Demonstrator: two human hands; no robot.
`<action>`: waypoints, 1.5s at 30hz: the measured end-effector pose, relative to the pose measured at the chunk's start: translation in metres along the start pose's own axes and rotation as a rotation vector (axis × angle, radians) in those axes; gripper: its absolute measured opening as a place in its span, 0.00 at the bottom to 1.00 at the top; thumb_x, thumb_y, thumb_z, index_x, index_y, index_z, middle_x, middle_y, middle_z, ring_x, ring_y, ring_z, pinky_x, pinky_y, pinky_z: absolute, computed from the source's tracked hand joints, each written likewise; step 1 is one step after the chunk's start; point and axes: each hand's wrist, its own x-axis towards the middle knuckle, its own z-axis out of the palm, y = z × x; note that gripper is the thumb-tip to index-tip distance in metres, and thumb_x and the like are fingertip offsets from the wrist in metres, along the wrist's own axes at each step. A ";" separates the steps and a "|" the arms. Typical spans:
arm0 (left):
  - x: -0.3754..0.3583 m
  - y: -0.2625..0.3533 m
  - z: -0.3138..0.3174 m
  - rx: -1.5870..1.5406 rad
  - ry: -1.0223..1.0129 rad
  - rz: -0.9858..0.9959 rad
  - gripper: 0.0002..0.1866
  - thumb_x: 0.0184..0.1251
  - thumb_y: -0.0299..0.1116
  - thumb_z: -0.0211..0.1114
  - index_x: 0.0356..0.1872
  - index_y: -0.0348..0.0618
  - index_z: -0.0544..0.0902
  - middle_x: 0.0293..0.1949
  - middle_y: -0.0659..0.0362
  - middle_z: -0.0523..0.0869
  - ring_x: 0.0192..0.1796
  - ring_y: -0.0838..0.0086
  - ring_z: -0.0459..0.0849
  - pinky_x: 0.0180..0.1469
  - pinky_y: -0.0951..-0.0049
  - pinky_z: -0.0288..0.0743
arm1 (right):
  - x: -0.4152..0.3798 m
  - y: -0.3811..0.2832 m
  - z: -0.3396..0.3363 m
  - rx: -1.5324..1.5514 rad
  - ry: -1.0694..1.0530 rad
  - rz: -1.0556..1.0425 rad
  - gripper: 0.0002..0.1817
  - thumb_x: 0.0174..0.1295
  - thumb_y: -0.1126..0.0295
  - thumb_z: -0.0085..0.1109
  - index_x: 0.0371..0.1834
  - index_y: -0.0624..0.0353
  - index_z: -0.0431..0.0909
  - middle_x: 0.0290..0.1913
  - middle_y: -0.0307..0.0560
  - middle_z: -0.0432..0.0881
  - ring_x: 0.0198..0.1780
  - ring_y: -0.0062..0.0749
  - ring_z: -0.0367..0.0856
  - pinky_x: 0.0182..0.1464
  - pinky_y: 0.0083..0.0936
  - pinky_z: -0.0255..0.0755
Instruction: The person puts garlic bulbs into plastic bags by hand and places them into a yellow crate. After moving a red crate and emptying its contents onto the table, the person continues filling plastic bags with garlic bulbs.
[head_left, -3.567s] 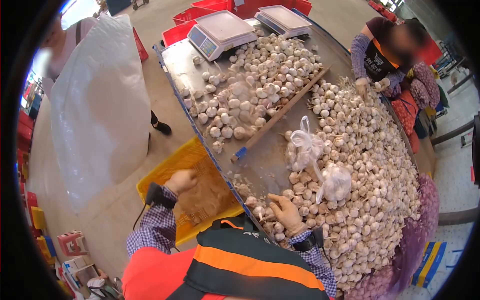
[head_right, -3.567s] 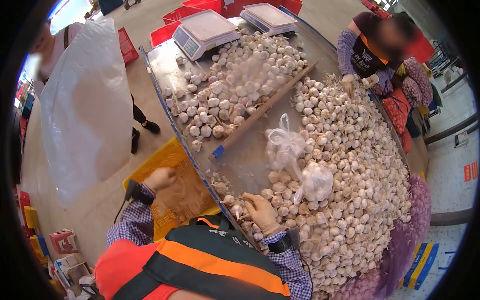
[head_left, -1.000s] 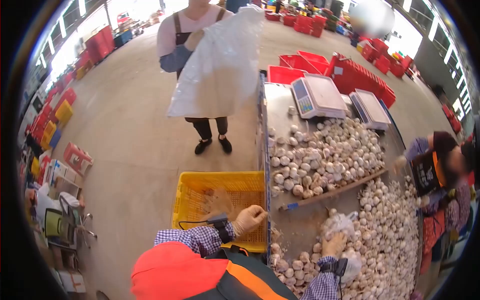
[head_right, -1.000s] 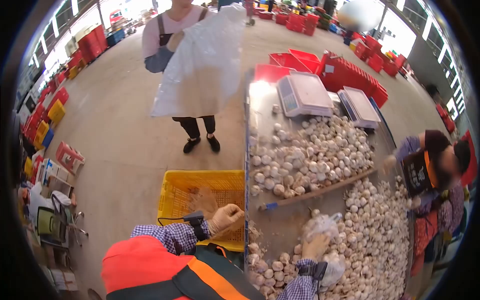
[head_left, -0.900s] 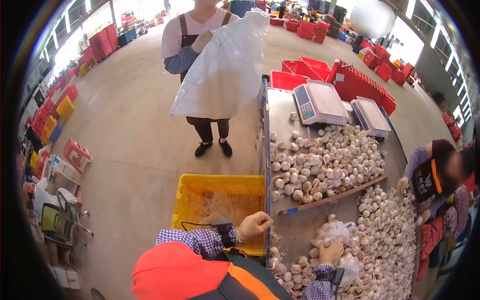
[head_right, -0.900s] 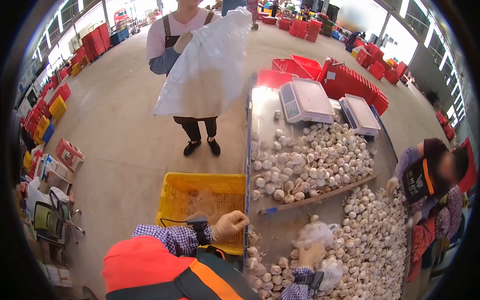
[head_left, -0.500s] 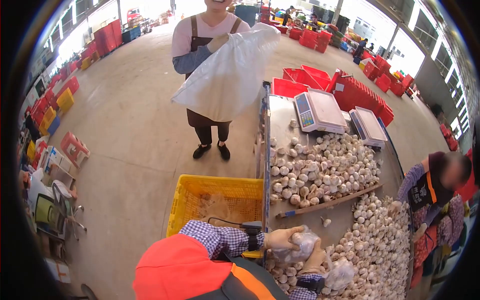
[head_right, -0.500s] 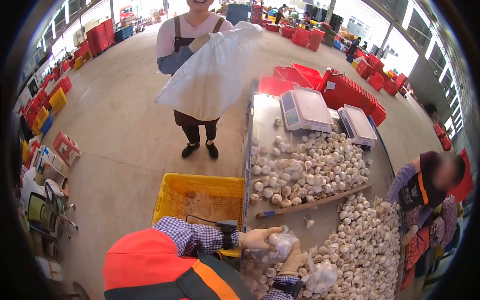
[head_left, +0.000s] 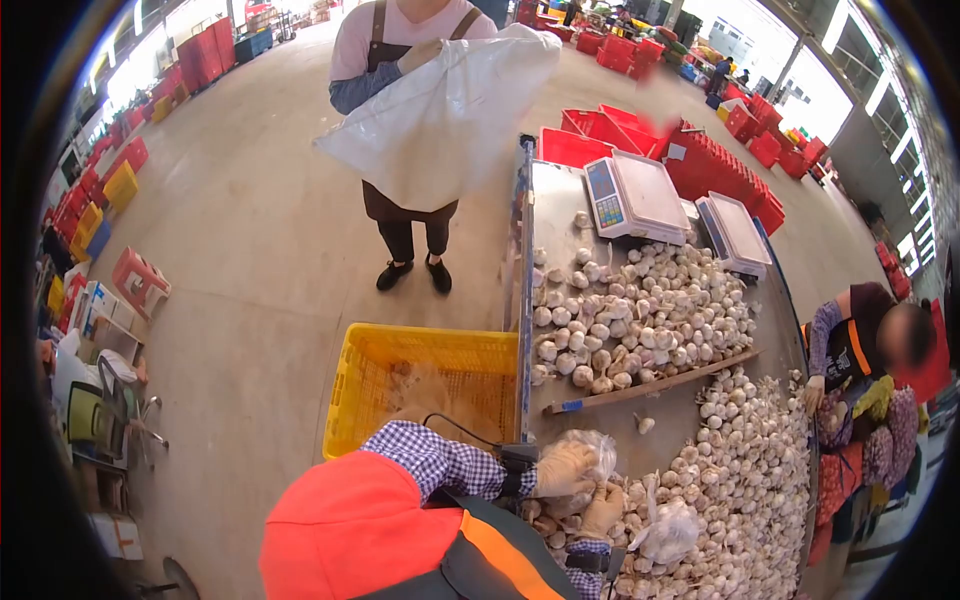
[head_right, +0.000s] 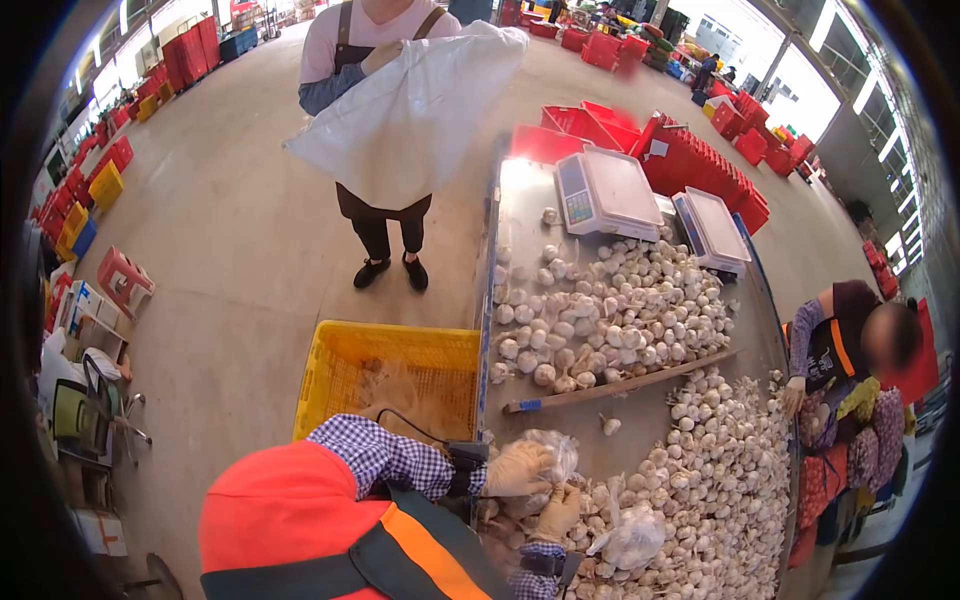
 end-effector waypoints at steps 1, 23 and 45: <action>-0.004 0.006 -0.004 0.016 -0.091 0.027 0.26 0.59 0.46 0.67 0.56 0.43 0.76 0.55 0.47 0.75 0.61 0.54 0.72 0.63 0.53 0.63 | 0.000 0.000 -0.002 0.051 0.017 0.009 0.09 0.67 0.68 0.59 0.40 0.64 0.77 0.36 0.45 0.81 0.37 0.28 0.76 0.42 0.24 0.72; 0.011 0.034 0.001 0.246 -0.203 0.238 0.10 0.53 0.43 0.64 0.29 0.48 0.83 0.28 0.56 0.85 0.37 0.58 0.84 0.49 0.56 0.71 | -0.003 -0.019 0.015 0.133 0.355 0.045 0.15 0.72 0.60 0.46 0.41 0.62 0.75 0.37 0.67 0.79 0.41 0.66 0.77 0.41 0.46 0.71; 0.068 -0.044 -0.039 0.333 -0.165 -0.143 0.06 0.58 0.30 0.60 0.35 0.43 0.76 0.31 0.47 0.83 0.40 0.49 0.83 0.41 0.55 0.77 | -0.026 0.014 -0.032 0.306 0.559 0.367 0.14 0.68 0.66 0.57 0.35 0.69 0.77 0.28 0.40 0.77 0.28 0.22 0.71 0.32 0.23 0.69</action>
